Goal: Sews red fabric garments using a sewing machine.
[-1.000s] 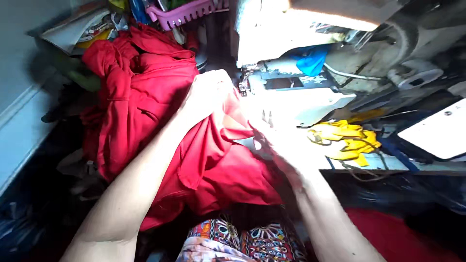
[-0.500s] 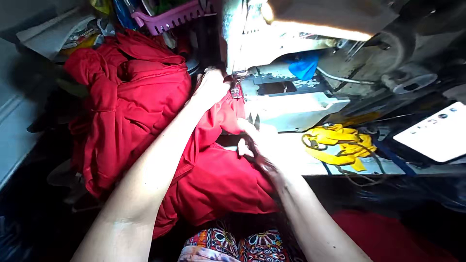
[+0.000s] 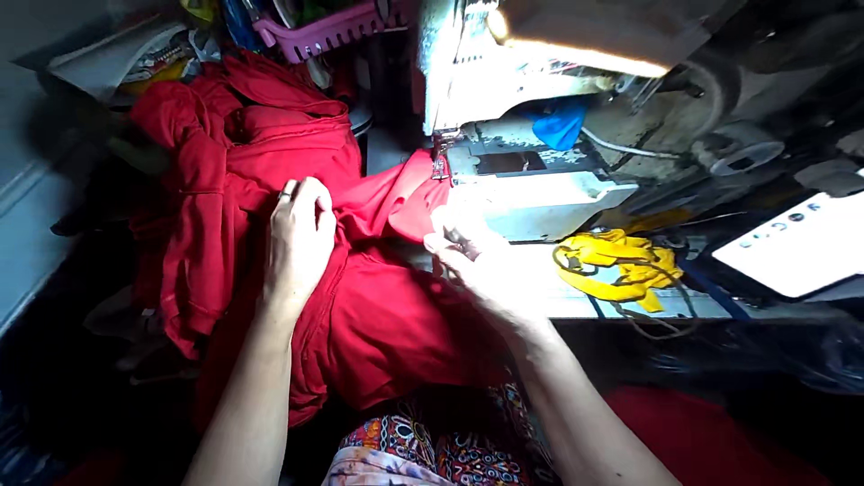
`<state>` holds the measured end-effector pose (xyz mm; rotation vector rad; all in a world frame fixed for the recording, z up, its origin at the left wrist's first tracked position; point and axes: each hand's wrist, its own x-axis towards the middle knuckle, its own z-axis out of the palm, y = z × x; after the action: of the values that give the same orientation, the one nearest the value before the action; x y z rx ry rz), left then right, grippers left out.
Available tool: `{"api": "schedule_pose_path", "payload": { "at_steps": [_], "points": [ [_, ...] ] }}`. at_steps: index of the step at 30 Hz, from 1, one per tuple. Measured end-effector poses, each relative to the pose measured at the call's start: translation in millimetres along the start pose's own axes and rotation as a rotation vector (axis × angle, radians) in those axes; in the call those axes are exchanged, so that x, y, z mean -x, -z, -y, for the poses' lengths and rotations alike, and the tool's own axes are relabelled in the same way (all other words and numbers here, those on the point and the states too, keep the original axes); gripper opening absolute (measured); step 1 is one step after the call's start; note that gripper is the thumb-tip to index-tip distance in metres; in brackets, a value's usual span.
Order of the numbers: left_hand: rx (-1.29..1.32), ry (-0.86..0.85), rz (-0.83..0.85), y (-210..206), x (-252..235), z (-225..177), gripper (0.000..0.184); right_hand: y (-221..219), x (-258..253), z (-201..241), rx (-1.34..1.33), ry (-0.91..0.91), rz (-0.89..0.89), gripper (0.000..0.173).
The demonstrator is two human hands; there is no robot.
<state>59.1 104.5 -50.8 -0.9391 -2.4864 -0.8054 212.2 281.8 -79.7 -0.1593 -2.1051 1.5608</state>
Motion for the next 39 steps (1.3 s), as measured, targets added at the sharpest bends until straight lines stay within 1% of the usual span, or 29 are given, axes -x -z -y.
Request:
{"api": "schedule_pose_path", "payload": {
  "at_steps": [1, 2, 3, 4, 5, 6, 8, 9, 10, 11, 12, 13, 14, 15, 16, 17, 18, 20, 21, 23, 24, 26, 27, 30, 32, 33, 35, 38, 39],
  "points": [
    [-0.002, 0.003, -0.06, -9, -4, 4, 0.009, -5, -2, 0, -0.229, -0.081, -0.003, 0.01],
    [0.002, 0.013, -0.067, -18, -5, 10, 0.011, -7, -3, -2, -0.405, -0.155, -0.006, 0.006],
    [0.006, 0.03, -0.046, -25, -5, 14, 0.014, -7, -3, -5, -0.495, -0.21, -0.024, 0.007],
    [0.026, 0.036, -0.026, -28, -4, 16, 0.018, -5, -3, -8, -0.497, -0.234, -0.052, 0.009],
    [0.057, 0.007, -0.022, -29, -3, 15, 0.022, -2, -2, -11, -0.428, -0.222, -0.069, 0.011],
    [0.096, -0.059, -0.05, -32, -2, 14, 0.025, 1, -2, -11, -0.325, -0.182, -0.068, 0.012],
    [0.256, -0.182, -0.167, -46, 0, 7, 0.021, 4, 4, -1, -0.109, -0.039, -0.006, 0.014],
    [0.396, -0.142, -0.08, -38, 1, -13, 0.017, 4, 6, 3, -0.029, 0.069, 0.04, 0.014],
    [0.543, -0.031, 0.136, -22, 0, -37, 0.019, 2, 7, 4, 0.034, 0.159, 0.076, 0.016],
    [0.67, 0.034, 0.335, -19, -2, -49, 0.025, -1, 9, 4, 0.067, 0.193, 0.077, 0.014],
    [0.798, 0.006, 0.421, -34, -2, -46, 0.031, -1, 11, 2, 0.08, 0.163, 0.058, 0.013],
    [0.941, -0.091, 0.43, -60, -1, -35, 0.034, 1, 14, -1, 0.094, 0.082, 0.021, 0.012],
    [1.018, -0.126, 0.469, -74, 0, -30, 0.032, 6, 17, -4, 0.122, -0.023, -0.014, 0.015],
    [0.992, -0.074, 0.565, -68, 0, -35, 0.031, 11, 18, -7, 0.162, -0.104, -0.046, 0.018],
    [0.889, 0.018, 0.69, -49, -3, -46, 0.031, 16, 18, -9, 0.195, -0.165, -0.049, 0.02],
    [0.786, 0.034, 0.774, -36, -7, -54, 0.031, 19, 18, -10, 0.217, -0.197, -0.038, 0.02],
    [0.685, -0.031, 0.799, -28, -11, -57, 0.029, 20, 16, -8, 0.247, -0.194, -0.031, 0.021],
    [0.45, -0.237, 0.69, -19, -21, -58, 0.013, 16, 12, 0, 0.338, -0.1, -0.037, 0.025],
    [0.324, -0.322, 0.638, -13, -28, -61, 0.012, 13, 9, 5, 0.366, -0.033, -0.038, 0.023],
    [0.07, -0.455, 0.681, 7, -42, -72, 0.029, 9, 4, 13, 0.386, 0.117, -0.019, 0.013],
    [-0.048, -0.517, 0.716, 17, -48, -76, 0.027, 10, 1, 15, 0.369, 0.156, 0.001, 0.011],
    [-0.213, -0.565, 0.773, 39, -65, -74, 0.016, 18, -10, 19, 0.338, 0.124, 0.018, 0.015],
    [-0.259, -0.578, 0.757, 49, -76, -67, 0.02, 23, -16, 20, 0.321, 0.092, -0.016, 0.017],
    [-0.331, -0.553, 0.666, 82, -101, -51, 0.026, 36, -35, 15, 0.279, 0.063, -0.112, 0.021],
    [-0.29, -0.607, 0.629, 94, -104, -54, 0.023, 34, -51, 11, 0.276, 0.078, -0.091, 0.028],
    [-0.25, -0.626, 0.625, 94, -102, -58, 0.022, 30, -58, 8, 0.259, 0.099, -0.064, 0.031],
    [-0.147, -0.659, 0.638, 89, -98, -66, 0.027, 22, -63, 4, 0.218, 0.104, 0.002, 0.028],
    [0.033, -0.795, 0.667, 75, -102, -67, 0.029, 15, -48, 3, 0.091, -0.002, 0.085, 0.02],
    [0.061, -0.795, 0.708, 73, -103, -69, 0.03, 16, -39, 3, 0.034, -0.033, 0.106, 0.02]
  ]
}}
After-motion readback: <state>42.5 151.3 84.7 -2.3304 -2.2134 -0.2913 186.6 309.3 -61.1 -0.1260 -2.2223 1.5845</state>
